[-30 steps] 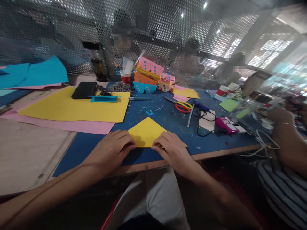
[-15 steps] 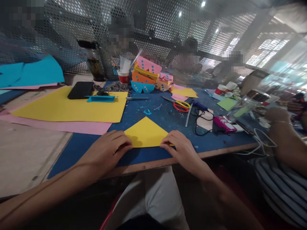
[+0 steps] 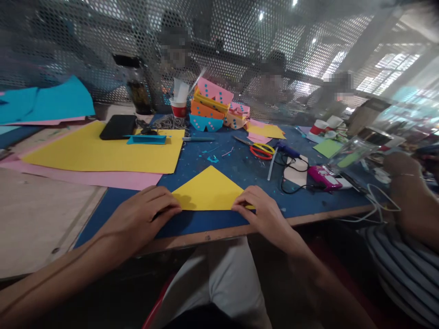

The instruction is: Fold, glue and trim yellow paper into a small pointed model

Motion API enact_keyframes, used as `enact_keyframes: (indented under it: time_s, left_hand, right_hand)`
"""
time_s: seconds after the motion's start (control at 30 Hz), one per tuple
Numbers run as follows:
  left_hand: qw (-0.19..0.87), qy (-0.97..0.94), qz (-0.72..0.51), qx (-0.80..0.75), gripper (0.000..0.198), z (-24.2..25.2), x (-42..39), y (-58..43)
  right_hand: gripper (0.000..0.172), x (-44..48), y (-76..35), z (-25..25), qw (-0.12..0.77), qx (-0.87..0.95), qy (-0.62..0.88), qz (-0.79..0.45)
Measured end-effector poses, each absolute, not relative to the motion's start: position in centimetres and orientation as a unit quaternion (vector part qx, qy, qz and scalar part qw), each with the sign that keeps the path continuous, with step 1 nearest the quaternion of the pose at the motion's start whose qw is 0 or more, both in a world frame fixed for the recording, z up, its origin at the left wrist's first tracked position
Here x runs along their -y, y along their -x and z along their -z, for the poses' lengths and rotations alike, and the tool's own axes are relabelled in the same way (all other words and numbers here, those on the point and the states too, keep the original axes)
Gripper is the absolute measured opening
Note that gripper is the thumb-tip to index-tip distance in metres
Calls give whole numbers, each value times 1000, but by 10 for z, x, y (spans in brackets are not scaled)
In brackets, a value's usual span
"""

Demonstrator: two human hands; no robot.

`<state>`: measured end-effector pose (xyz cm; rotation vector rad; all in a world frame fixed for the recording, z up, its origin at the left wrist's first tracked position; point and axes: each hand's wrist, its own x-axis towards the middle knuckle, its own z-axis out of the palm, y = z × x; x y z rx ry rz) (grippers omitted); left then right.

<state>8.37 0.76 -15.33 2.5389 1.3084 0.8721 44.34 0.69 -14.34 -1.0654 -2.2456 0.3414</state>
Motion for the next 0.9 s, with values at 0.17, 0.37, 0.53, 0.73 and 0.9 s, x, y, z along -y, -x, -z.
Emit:
enact_keyframes:
  time_s: [0.17, 0.37, 0.53, 0.73, 0.9]
  left_hand:
    - [97, -844, -277, -448, 47, 153, -10, -84]
    - [89, -839, -270, -463, 55, 150, -9, -82]
    - [89, -835, -268, -472, 46, 152, -5, -78]
    - [86, -832, -278, -472, 48, 151, 1, -72]
    - [93, -840, -250, -473, 44, 138, 5, -71]
  right_hand:
    - [8, -5, -451, 140, 308, 848, 405, -150]
    - [17, -6, -457, 142, 306, 841, 425, -135]
    - [14, -5, -466, 141, 295, 846, 424, -133]
    - [10, -6, -475, 141, 281, 859, 408, -129]
    - [14, -7, -474, 140, 302, 860, 395, -116]
